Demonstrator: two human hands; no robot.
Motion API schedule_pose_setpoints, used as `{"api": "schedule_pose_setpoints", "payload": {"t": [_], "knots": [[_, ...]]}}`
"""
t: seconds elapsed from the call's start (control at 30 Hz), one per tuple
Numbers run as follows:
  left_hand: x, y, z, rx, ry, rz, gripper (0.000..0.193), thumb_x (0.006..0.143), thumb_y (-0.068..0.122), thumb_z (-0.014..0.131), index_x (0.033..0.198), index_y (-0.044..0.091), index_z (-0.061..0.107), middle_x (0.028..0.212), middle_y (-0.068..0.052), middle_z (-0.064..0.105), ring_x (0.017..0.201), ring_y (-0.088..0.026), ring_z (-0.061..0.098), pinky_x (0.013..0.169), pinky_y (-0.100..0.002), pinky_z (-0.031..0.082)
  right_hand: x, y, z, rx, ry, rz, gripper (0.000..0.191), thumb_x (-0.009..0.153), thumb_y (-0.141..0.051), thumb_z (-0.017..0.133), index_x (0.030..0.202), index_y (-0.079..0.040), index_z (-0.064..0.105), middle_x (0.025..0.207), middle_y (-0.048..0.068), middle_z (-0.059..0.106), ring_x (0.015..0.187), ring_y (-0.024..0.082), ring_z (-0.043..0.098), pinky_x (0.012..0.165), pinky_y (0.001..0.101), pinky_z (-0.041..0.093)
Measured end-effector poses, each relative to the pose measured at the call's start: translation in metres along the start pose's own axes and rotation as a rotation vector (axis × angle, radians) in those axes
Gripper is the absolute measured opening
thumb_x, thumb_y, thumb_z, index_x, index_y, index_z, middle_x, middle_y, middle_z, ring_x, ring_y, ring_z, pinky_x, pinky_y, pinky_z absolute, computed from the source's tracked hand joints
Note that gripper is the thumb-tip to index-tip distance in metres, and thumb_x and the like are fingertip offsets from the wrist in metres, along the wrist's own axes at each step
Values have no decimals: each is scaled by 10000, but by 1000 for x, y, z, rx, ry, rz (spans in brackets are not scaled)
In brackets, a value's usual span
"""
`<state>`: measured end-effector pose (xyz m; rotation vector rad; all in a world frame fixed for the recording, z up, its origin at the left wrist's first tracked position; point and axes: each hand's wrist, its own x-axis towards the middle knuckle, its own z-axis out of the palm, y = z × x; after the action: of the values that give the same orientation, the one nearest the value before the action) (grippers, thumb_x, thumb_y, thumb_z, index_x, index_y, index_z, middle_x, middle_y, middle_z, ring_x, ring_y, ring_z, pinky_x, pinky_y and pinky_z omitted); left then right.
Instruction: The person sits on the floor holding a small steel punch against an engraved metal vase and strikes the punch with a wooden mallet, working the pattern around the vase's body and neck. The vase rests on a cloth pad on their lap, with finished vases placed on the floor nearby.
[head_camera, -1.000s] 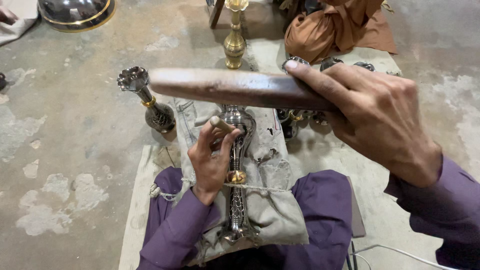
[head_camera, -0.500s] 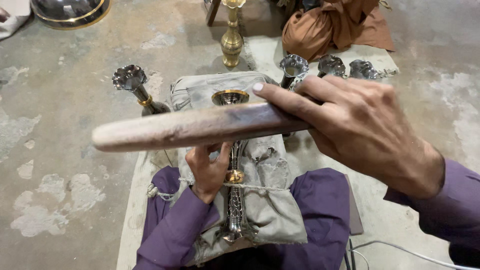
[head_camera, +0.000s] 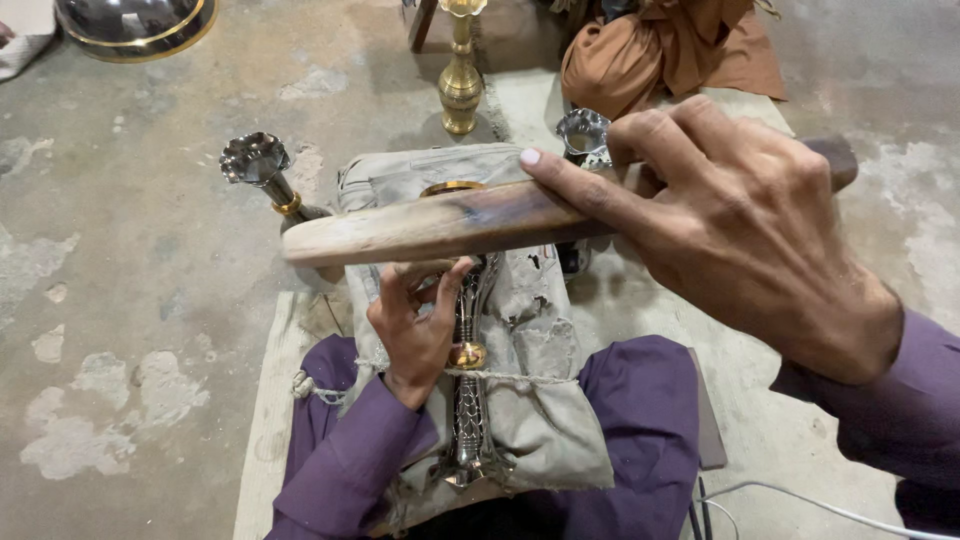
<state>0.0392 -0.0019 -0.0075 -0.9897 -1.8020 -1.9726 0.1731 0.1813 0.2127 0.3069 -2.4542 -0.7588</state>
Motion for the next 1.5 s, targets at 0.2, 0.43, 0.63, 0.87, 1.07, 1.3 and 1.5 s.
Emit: {"api": "schedule_pose_setpoints", "payload": {"t": [0.2,0.43,0.63,0.87,1.07,1.3,1.5], "knots": [[-8,-9,0,40,15,39,335,985,25,754,1242,5,538,1011,-153,776,939,-205,791,808,-311,676,10,-2,-11,143,-32,22,515,962,-310,691,1466,-365,602,967,-63,729,748,125,649,601,303,523],[-5,-9,-2,153,-31,37,304,960,48,782,1198,45,592,924,-111,777,810,-179,788,728,-301,643,16,-5,-14,91,-62,21,522,979,-323,684,1493,-352,595,904,-65,704,710,128,634,620,286,495],[5,4,-1,159,-114,123,345,983,18,744,1286,36,583,1035,-130,775,953,-209,793,814,-311,667,8,0,-7,135,-59,73,538,944,-331,720,1470,-316,609,869,-35,672,704,145,623,618,313,489],[12,8,0,175,-159,88,426,967,5,747,1353,43,570,1083,-144,776,1012,-225,792,846,-321,672,-17,0,17,81,6,158,558,921,-423,753,1452,-312,622,894,-24,701,682,159,635,558,316,489],[16,6,-1,196,-175,126,472,952,16,772,1371,70,560,1109,-136,772,1018,-223,785,850,-321,668,-24,-1,24,-93,-61,135,615,864,-468,735,1452,-340,612,867,-48,717,674,139,649,550,302,509],[18,20,-4,250,-238,35,382,925,-8,798,1267,46,636,1016,-145,775,943,-203,792,769,-326,619,-37,-3,36,70,-89,199,545,906,-397,737,1435,-320,630,905,-45,730,688,138,651,549,296,491],[23,26,-3,146,-242,146,378,968,-37,708,1324,55,622,1154,-157,762,1035,-237,790,856,-325,650,-52,-2,50,564,26,349,543,1034,-315,686,1540,-283,492,1047,-6,685,783,112,636,659,283,514]]}}
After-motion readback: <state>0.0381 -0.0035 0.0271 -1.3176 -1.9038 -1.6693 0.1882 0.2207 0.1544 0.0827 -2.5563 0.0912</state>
